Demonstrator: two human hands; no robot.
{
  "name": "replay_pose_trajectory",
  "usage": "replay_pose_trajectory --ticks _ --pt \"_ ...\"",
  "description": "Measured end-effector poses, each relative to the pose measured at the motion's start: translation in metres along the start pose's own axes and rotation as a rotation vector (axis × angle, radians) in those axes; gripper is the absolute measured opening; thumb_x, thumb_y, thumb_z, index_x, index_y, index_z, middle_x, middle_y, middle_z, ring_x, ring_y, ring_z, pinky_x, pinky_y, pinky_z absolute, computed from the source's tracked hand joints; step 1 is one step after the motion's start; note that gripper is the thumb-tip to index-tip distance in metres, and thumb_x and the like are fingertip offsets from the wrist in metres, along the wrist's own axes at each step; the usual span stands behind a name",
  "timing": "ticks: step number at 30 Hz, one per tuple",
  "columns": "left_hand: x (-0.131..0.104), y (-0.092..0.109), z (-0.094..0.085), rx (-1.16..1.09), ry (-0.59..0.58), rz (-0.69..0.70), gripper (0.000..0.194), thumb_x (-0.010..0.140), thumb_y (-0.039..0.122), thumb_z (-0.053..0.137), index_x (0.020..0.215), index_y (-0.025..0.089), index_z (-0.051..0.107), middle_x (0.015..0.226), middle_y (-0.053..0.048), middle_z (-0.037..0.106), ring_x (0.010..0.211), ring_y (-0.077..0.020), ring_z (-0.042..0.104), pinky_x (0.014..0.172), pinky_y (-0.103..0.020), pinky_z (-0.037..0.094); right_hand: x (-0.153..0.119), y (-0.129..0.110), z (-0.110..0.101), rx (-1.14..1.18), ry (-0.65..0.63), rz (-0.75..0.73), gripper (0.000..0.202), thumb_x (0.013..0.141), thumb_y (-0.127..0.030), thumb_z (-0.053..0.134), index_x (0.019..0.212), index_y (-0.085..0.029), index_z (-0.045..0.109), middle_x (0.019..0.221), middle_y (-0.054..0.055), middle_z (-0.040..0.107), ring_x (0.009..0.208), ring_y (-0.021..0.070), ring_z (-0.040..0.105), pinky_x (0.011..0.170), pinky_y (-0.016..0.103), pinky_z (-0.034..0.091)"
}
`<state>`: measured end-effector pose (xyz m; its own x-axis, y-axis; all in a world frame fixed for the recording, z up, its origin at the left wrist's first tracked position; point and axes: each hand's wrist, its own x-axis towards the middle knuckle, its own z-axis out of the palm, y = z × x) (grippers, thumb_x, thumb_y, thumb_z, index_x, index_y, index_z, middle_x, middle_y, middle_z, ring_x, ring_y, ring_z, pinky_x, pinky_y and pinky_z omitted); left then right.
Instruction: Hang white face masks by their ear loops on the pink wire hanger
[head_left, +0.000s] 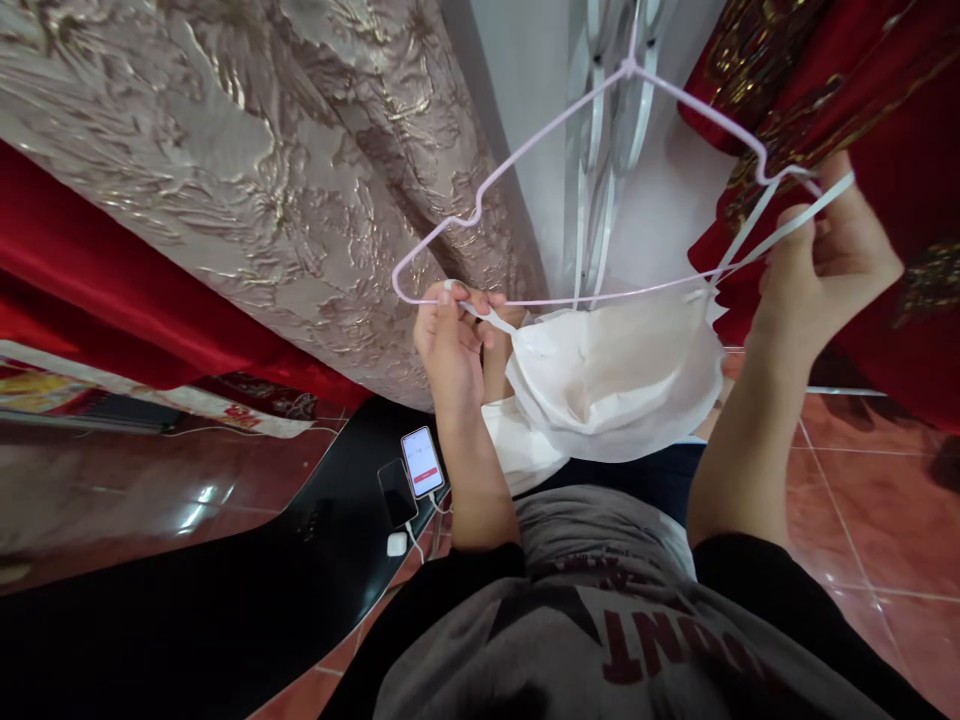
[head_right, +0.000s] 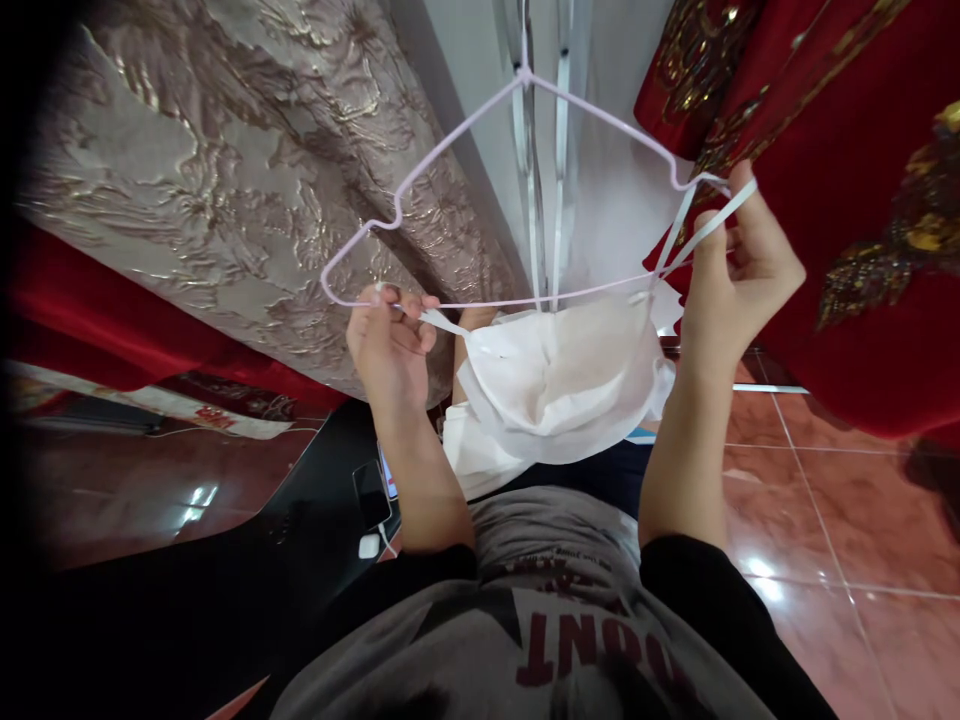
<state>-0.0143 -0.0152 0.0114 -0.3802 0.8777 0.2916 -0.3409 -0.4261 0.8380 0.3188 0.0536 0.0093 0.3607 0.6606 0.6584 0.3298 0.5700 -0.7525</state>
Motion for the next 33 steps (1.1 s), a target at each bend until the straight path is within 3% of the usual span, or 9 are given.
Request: replay_pose_trajectory --ticks 3,7,14,18,21,23,26,28,33 --pt "0.000 0.002 0.000 0.006 -0.010 -0.024 0.039 0.105 0.059 0.076 0.091 0.026 0.061 0.076 -0.003 0.064 0.091 -0.0218 0.079 0.048 -0.024 0.045 0.001 -0.016 -0.004 -0.108 0.133 -0.077 0.035 0.098 -0.025 0.077 0.131 -0.020 0.087 0.126 0.010 0.085 0.104 0.0210 0.078 0.082 0.037 0.056" --pt "0.001 0.001 0.000 -0.024 -0.028 -0.022 0.038 0.106 0.056 0.075 0.090 0.025 0.061 0.075 -0.003 0.066 0.089 -0.0215 0.081 0.048 -0.023 0.047 0.011 -0.034 -0.011 -0.247 0.041 -0.023 0.036 0.090 -0.015 0.084 0.125 -0.022 0.089 0.109 0.007 0.087 0.068 0.0066 0.061 0.065 0.034 0.044" --pt "0.000 0.003 0.000 -0.043 -0.043 -0.067 0.036 0.106 0.054 0.075 0.090 0.025 0.062 0.078 -0.004 0.069 0.093 -0.0231 0.082 0.049 -0.024 0.047 0.026 -0.031 -0.018 -0.354 0.045 -0.043 0.040 0.084 -0.010 0.087 0.122 -0.021 0.090 0.090 0.004 0.084 0.070 0.0077 0.064 0.065 0.033 0.044" --pt "0.001 0.001 0.003 -0.056 -0.021 -0.092 0.036 0.106 0.053 0.076 0.090 0.025 0.061 0.077 -0.003 0.067 0.090 -0.0222 0.081 0.048 -0.023 0.047 0.015 -0.008 -0.029 -0.289 0.359 -0.150 0.027 0.080 -0.026 0.093 0.107 -0.027 0.092 0.088 -0.001 0.084 0.083 0.0172 0.077 0.067 0.035 0.048" --pt "0.002 -0.003 0.005 -0.048 -0.013 -0.110 0.037 0.106 0.054 0.075 0.090 0.024 0.061 0.078 -0.003 0.068 0.090 -0.0213 0.081 0.048 -0.023 0.047 -0.009 -0.016 -0.021 -0.176 0.489 -0.275 0.007 0.088 -0.035 0.089 0.089 -0.028 0.092 0.085 0.000 0.084 0.083 0.0202 0.079 0.072 0.038 0.055" --pt "0.001 -0.007 0.007 -0.055 -0.011 -0.104 0.037 0.105 0.056 0.075 0.092 0.024 0.061 0.080 -0.004 0.069 0.093 -0.0218 0.081 0.052 -0.023 0.051 -0.028 -0.033 -0.008 -0.100 0.392 -0.274 0.005 0.088 -0.029 0.089 0.084 -0.026 0.091 0.080 0.003 0.084 0.076 0.0183 0.076 0.071 0.037 0.056" --pt "-0.004 -0.011 0.010 -0.058 -0.008 -0.075 0.038 0.103 0.058 0.078 0.094 0.024 0.063 0.082 -0.004 0.070 0.097 -0.0226 0.082 0.055 -0.024 0.052 -0.052 -0.061 0.016 -0.071 -0.025 -0.043 0.004 0.085 -0.023 0.090 0.089 -0.024 0.091 0.075 0.003 0.080 0.066 0.0131 0.066 0.062 0.031 0.049" --pt "-0.008 -0.012 0.011 -0.030 0.021 -0.028 0.041 0.102 0.062 0.077 0.095 0.024 0.064 0.083 -0.004 0.071 0.097 -0.0227 0.082 0.054 -0.024 0.051 -0.063 -0.071 0.028 -0.066 -0.202 0.068 0.007 0.088 -0.028 0.089 0.094 -0.024 0.089 0.065 -0.002 0.067 0.057 0.0093 0.052 0.056 0.028 0.040" --pt "-0.009 -0.014 0.000 0.054 0.077 0.158 0.029 0.102 0.053 0.077 0.110 0.025 0.075 0.115 -0.009 0.083 0.118 -0.0283 0.081 0.064 -0.027 0.058 -0.076 -0.067 0.034 -0.021 -0.197 0.063 0.020 0.094 -0.045 0.086 0.095 -0.026 0.081 0.061 -0.007 0.051 0.055 0.0096 0.041 0.054 0.029 0.031"
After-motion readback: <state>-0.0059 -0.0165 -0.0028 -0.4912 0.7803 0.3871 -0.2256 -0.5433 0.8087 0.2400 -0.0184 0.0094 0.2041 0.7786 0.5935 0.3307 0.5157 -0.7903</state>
